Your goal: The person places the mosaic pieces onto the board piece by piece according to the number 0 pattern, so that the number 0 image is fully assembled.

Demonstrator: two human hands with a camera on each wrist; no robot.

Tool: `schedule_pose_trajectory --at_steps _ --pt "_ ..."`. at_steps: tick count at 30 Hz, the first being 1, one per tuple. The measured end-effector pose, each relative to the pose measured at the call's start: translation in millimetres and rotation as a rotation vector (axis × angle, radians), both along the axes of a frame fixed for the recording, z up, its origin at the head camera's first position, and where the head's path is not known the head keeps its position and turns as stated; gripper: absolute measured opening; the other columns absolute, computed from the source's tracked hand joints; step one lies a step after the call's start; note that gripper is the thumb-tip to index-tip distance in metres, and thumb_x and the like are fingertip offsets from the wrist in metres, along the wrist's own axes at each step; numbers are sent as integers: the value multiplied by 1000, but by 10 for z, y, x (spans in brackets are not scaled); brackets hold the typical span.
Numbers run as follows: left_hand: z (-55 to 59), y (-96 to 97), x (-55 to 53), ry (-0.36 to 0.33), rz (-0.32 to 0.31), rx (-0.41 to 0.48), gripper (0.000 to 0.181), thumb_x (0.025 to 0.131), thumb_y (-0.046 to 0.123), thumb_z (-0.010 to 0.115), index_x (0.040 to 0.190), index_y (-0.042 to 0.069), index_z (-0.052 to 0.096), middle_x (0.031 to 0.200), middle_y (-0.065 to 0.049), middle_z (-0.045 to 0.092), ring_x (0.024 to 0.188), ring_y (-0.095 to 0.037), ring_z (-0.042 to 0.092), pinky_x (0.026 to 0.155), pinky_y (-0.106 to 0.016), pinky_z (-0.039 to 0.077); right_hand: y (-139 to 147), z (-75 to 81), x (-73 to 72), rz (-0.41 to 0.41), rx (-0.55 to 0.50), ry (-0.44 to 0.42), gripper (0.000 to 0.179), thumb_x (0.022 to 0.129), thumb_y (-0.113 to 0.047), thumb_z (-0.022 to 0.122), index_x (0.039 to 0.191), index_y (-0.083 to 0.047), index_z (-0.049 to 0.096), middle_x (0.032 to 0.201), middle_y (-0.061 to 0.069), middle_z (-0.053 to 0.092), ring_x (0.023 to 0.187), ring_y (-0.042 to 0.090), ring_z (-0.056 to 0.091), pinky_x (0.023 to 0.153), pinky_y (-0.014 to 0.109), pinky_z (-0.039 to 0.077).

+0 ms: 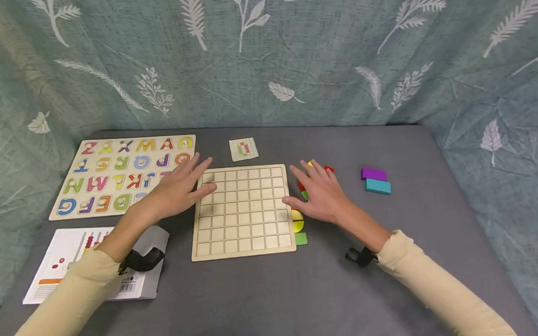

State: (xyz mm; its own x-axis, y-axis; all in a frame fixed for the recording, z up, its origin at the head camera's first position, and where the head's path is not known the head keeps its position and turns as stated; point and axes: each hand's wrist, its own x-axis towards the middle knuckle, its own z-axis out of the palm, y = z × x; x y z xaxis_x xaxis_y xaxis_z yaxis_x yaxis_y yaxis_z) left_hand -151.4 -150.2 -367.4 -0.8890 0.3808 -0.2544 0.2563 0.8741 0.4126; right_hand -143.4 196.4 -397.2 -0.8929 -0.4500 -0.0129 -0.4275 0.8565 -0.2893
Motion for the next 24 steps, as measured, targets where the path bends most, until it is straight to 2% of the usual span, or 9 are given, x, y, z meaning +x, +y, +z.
schedule_pose_trajectory --at_steps 6,10,12,14,21,24 --pt "-63 22 -6 -22 -40 132 77 98 59 39 157 19 13 164 -19 4 150 -45 5 116 -65 13 77 -109 134 61 -6 17 75 87 -55 62 146 -12 44 150 14 42 138 35 38 108 58 36" --pt "-124 62 -34 -65 -36 326 71 100 52 42 156 15 20 162 -18 16 149 -40 16 116 -61 21 95 -190 212 101 -49 -22 68 87 -51 66 141 -14 51 140 9 52 123 27 49 95 48 49" --pt "-144 79 -53 -77 -20 415 67 100 48 44 155 14 24 161 -15 22 148 -36 22 115 -58 26 100 -230 243 116 -88 -39 62 87 -48 68 137 -14 55 132 7 56 114 23 51 88 43 51" --pt "-157 86 -73 -80 -2 461 65 100 44 48 153 13 27 159 -13 27 147 -34 27 114 -55 30 108 -269 266 130 -127 -40 54 87 -43 69 132 -15 59 124 5 57 106 20 52 83 39 51" --pt "-242 28 -142 -11 -61 362 61 97 30 59 146 0 39 153 -24 34 143 -40 32 113 -57 31 174 -330 297 170 -226 35 33 86 -29 73 116 -15 69 110 3 62 96 16 54 78 33 50" --pt "-290 23 -149 -8 -53 311 59 96 27 61 144 -1 42 151 -26 36 141 -42 34 112 -57 32 188 -334 296 185 -242 40 27 86 -25 74 110 -15 72 102 1 63 89 14 54 73 29 46"
